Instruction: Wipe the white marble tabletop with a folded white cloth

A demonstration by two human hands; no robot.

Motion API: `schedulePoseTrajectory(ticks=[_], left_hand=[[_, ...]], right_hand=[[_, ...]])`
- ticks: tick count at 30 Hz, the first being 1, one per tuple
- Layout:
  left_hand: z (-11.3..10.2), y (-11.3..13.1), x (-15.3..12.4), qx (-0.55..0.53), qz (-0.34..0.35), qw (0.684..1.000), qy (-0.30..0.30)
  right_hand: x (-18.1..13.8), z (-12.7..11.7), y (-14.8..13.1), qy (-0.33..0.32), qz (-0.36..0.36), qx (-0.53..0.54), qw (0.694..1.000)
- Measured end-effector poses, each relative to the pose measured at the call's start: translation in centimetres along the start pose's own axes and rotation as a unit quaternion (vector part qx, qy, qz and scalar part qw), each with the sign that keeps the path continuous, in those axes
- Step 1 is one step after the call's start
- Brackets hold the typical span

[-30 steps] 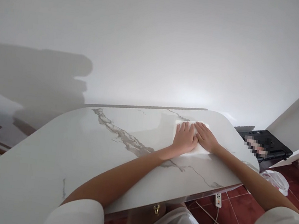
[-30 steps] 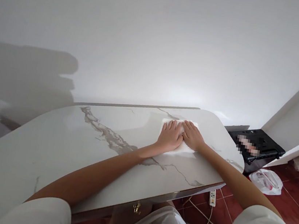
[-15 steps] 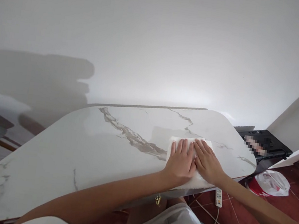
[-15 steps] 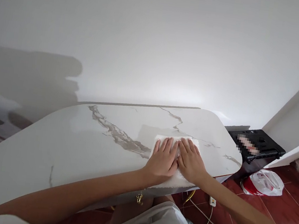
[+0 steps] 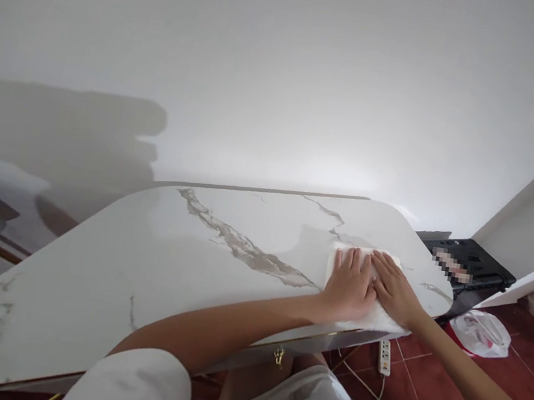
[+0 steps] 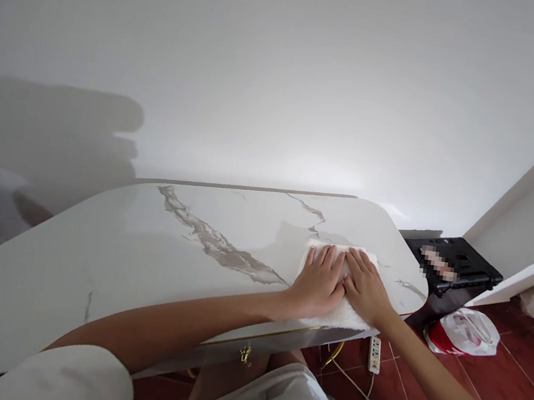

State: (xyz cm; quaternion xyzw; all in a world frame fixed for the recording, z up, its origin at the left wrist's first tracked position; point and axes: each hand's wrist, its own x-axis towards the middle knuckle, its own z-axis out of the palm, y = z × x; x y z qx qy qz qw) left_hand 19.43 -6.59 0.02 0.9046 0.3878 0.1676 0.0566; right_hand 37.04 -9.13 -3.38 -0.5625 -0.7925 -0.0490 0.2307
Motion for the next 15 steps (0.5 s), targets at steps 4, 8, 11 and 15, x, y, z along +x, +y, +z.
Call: schedulePoseTrajectory(ticks=[4, 8, 11, 15], left_hand=[[0.1, -1.2, 2.4, 0.005, -0.003, 1.0, -0.013], [0.4, -2.3, 5.0, 0.012, -0.027, 1.0, 0.003], [0.6, -3.4, 6.8, 0.021, -0.039, 0.999, 0.007], [0.6, -5.6, 9.0, 0.026, -0.044, 0.999, 0.007]], right_hand=[[2.4, 0.8, 1.8, 0.004, 0.011, -0.004, 1.0], [5.3, 1.9, 4.0, 0.003, -0.001, 0.006, 1.0], [7.6, 2.6, 5.1, -0.004, 0.004, 0.007, 1.0], [10.8, 3.5, 5.9, -0.009, 0.018, 0.013, 1.0]])
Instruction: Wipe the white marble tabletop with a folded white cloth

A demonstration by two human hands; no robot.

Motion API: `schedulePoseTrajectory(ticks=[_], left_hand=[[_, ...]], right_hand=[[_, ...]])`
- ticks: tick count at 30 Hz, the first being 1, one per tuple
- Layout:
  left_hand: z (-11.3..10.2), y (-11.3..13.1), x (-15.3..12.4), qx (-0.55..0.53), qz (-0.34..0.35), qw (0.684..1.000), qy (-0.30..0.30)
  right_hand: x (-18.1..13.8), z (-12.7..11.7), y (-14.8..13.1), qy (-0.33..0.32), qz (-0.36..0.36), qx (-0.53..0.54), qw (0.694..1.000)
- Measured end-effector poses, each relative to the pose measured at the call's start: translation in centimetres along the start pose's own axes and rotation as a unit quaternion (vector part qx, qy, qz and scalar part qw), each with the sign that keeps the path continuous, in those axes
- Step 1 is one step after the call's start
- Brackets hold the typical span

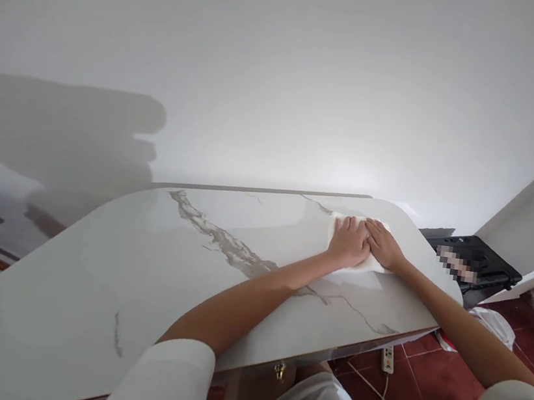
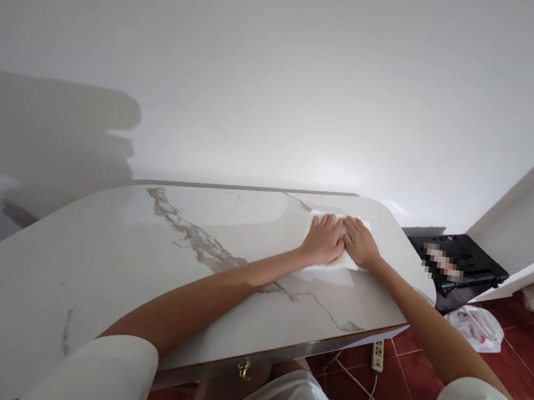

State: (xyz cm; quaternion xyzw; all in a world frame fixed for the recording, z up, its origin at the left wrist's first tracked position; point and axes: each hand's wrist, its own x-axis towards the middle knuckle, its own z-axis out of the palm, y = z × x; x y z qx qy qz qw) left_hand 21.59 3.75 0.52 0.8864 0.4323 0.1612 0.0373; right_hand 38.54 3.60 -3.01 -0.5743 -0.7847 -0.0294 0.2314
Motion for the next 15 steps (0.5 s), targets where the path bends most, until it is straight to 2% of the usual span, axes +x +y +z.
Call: schedulePoseTrajectory(ticks=[8, 15], left_hand=[[0.1, -3.6, 4.5, 0.008, -0.043, 0.999, -0.002], [0.2, -6.3, 7.2, 0.023, -0.067, 0.997, 0.002]], right_hand=[[6.9, 1.5, 1.5, -0.03, 0.018, 0.031, 0.999], [11.3, 3.1, 2.0, -0.036, 0.042, 0.038, 0.998]])
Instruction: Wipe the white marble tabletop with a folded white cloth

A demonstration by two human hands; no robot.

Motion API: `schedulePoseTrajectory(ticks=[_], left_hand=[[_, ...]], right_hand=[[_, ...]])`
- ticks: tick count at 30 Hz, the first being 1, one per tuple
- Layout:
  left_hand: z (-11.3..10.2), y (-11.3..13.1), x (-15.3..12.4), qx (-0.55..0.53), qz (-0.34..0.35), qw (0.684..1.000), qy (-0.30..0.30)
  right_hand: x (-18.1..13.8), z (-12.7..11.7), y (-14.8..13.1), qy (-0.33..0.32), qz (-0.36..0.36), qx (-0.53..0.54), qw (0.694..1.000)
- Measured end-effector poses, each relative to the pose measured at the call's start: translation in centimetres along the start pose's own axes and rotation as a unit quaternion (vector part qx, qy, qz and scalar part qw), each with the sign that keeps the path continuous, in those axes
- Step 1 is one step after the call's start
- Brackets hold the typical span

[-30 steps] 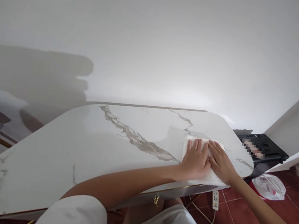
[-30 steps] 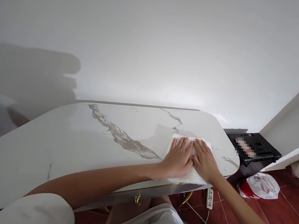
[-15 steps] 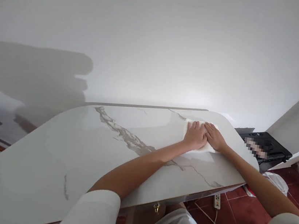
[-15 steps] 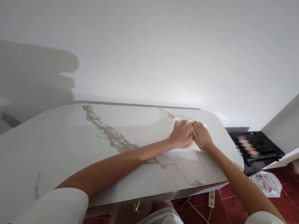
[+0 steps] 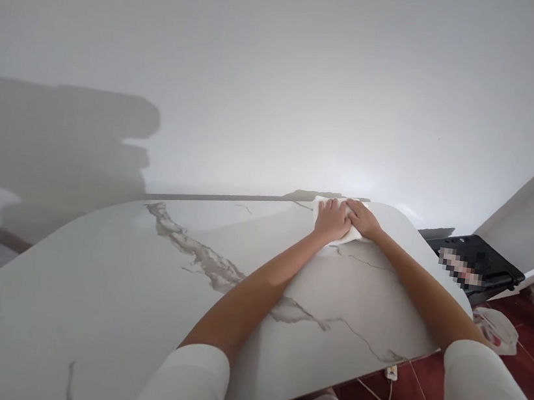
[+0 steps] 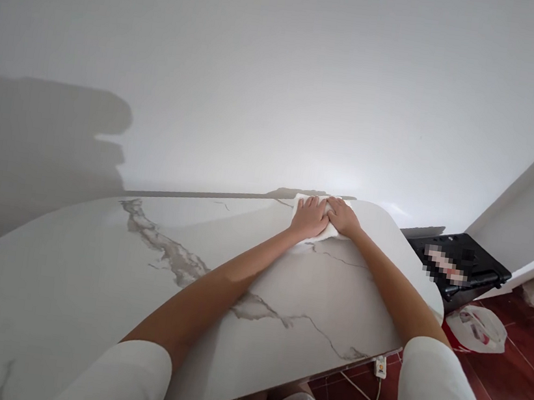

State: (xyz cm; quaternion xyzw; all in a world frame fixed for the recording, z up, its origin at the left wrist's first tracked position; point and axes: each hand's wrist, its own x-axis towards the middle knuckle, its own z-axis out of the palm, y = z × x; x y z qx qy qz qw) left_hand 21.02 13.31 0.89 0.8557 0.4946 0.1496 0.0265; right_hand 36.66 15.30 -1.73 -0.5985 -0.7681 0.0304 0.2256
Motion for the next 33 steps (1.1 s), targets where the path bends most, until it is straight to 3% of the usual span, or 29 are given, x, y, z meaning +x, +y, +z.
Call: schedulePoseTrajectory(ticks=[9, 16, 22, 27, 33], left_hand=[[0.1, -2.0, 1.8, 0.026, -0.026, 0.999, 0.016], [1.2, -0.6, 3.3, 0.037, -0.019, 0.999, 0.027], [1.7, 0.8, 4.9, 0.021, 0.0, 0.999, 0.028], [1.4, 1.2, 3.2, 0.026, 0.006, 0.999, 0.02], [1.0, 3.1, -0.7, 0.032, 0.028, 0.999, 0.016]], right_hand=[[3.4, 1.1, -0.2, -0.003, -0.035, 0.06, 0.998], [3.5, 1.2, 3.3, -0.003, -0.045, 0.075, 0.996], [3.4, 0.0, 4.9, -0.011, 0.005, 0.036, 0.999], [1.9, 0.1, 4.8, -0.002, -0.041, 0.015, 0.999], [-2.6, -0.3, 4.3, 0.01, -0.065, 0.003, 0.998]])
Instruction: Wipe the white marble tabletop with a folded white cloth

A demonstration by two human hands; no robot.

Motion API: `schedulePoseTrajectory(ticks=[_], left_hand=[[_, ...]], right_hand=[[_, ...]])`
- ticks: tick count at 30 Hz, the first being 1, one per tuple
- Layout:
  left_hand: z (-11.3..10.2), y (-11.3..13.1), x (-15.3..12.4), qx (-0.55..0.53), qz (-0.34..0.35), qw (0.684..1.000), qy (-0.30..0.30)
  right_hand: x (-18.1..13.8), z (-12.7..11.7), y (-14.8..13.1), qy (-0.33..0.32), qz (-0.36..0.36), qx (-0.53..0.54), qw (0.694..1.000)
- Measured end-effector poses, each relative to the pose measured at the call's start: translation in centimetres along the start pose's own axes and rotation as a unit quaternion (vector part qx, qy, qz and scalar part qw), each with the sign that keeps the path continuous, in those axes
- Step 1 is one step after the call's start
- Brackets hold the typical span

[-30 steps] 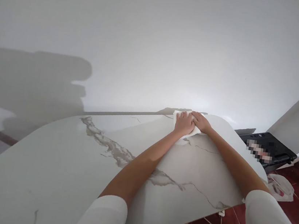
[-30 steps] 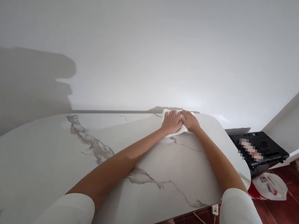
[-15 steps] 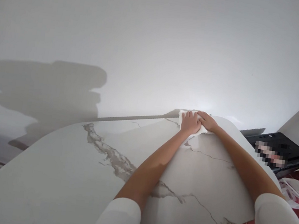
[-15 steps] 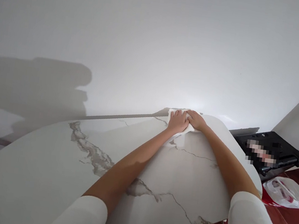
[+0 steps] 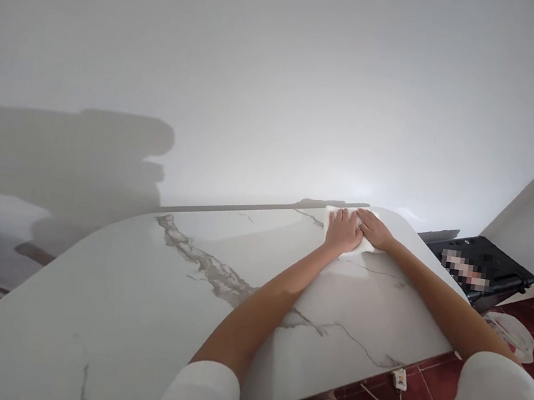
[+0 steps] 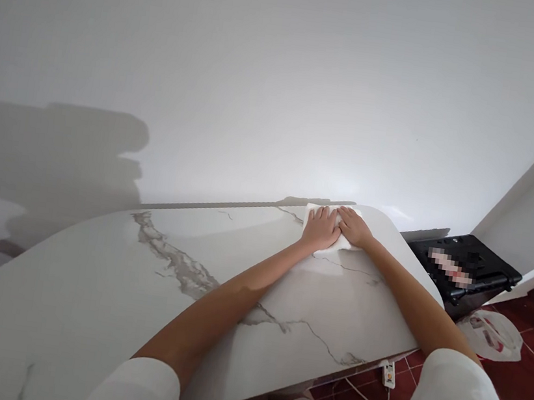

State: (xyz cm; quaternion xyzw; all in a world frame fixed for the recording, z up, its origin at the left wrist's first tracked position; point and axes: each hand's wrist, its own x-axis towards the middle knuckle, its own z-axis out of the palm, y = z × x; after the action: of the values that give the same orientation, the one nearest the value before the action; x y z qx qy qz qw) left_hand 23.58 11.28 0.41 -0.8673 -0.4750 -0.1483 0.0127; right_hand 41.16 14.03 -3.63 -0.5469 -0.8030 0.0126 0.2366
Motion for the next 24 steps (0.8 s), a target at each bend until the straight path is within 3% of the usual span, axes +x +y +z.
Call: schedulePoseTrajectory(ticks=[24], left_hand=[[-3.0, 7.7, -14.4, -0.031, 0.069, 0.997, -0.023]], right_hand=[[-17.9, -3.8, -8.5, 0.041, -0.032, -0.028, 0.998]])
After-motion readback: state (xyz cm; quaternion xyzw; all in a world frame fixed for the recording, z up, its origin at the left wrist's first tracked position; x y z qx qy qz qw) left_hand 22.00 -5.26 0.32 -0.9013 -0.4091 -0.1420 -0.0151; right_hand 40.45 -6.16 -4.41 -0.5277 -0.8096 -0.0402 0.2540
